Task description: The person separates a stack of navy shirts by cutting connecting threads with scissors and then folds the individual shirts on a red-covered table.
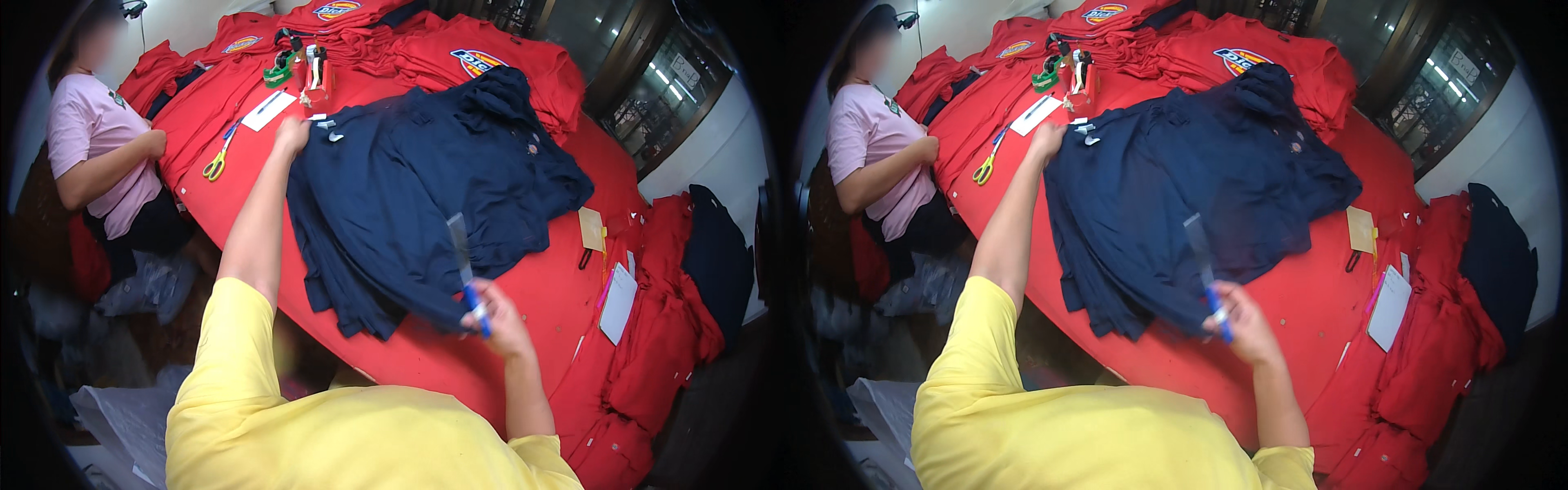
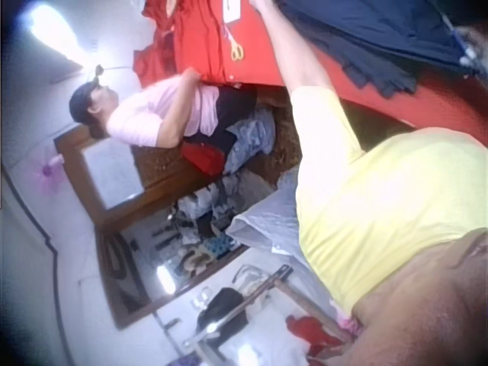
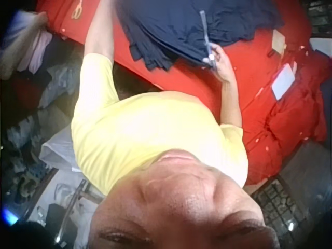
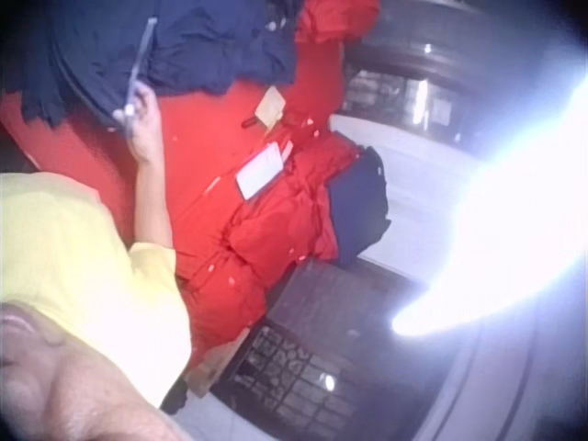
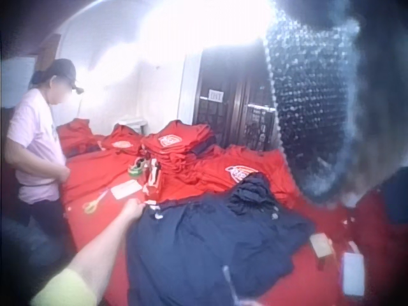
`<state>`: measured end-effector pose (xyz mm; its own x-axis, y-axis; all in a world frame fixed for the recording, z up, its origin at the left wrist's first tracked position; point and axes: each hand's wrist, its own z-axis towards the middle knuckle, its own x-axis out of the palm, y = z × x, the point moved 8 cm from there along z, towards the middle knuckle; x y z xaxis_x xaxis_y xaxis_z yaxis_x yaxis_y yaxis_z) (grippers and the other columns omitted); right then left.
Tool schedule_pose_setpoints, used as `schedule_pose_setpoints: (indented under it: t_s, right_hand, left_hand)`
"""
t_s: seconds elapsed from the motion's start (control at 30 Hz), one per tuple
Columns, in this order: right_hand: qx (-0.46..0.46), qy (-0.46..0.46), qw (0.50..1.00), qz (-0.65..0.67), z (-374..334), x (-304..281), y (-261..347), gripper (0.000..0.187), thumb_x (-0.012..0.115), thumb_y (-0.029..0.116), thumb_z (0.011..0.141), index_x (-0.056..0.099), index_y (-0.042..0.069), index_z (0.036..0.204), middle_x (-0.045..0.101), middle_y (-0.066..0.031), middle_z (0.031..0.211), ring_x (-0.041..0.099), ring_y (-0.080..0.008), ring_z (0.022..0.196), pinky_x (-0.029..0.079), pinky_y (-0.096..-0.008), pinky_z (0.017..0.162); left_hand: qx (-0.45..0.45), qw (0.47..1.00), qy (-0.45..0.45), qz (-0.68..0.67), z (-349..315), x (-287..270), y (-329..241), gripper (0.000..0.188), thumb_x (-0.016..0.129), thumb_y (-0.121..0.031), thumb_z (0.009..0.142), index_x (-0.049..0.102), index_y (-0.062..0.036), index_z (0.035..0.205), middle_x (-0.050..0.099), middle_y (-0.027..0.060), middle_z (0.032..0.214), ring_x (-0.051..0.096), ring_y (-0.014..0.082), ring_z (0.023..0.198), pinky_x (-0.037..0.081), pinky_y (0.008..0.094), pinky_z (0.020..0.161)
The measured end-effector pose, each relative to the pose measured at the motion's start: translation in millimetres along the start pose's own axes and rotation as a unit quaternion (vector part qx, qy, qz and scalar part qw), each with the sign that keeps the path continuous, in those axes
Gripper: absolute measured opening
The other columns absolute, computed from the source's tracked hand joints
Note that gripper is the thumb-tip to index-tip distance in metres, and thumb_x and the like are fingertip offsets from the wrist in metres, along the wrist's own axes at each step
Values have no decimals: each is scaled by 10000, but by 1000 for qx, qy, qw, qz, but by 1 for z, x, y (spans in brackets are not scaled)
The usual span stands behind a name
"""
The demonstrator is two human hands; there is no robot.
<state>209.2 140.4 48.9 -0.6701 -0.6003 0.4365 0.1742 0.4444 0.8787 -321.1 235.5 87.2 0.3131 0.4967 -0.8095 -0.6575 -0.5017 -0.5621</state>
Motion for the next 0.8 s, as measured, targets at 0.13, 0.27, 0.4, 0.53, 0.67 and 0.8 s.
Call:
schedule_pose_setpoints:
  t_s: [0.13,0.27,0.4,0.53,0.67,0.8]
  right_hand:
    - [-285,-260,912,140,-7,-123,78,299,623,31,886,490,30,1154,582,-130,1016,618,-253,938,538,-423,862]
    - [-347,-326,851,220,-49,-163,78,246,596,15,900,476,-17,1112,588,-167,984,573,-430,1098,507,-490,957]
    - [-238,-360,893,123,-74,-135,30,363,586,23,911,419,1,1232,595,-155,970,627,-398,1005,557,-480,862]
    - [-173,-367,913,50,-80,-114,-14,499,589,33,914,330,17,1339,592,-141,948,668,-343,909,594,-432,761]
    - [-154,-313,937,22,-50,-74,-32,549,604,33,909,306,8,1370,583,-136,972,666,-315,928,597,-381,749]
    - [-125,-184,973,-66,2,-2,-29,475,505,-17,929,333,-11,1371,583,-146,1016,661,-274,969,571,-334,817]
  left_hand:
    - [115,768,148,-613,-17,-19,-189,637,601,-336,930,319,-41,1419,447,168,1385,551,273,1164,464,394,958]
    - [271,885,220,-308,-79,-46,-245,686,588,-431,920,345,-74,1453,449,150,1421,498,262,1249,399,387,1031]
    - [295,948,49,-110,-132,-40,-160,458,627,-330,877,576,-8,1198,645,203,1111,626,338,1039,492,399,877]
    - [141,987,56,-55,-236,0,-77,306,629,-296,877,534,-16,804,620,185,778,624,384,765,486,469,666]
    - [92,991,69,-73,-336,38,-39,328,659,-290,870,535,-20,733,582,148,743,601,324,684,478,432,616]
    - [42,970,20,-237,-367,31,-31,254,655,-194,887,569,5,754,513,75,674,509,146,592,436,301,574]
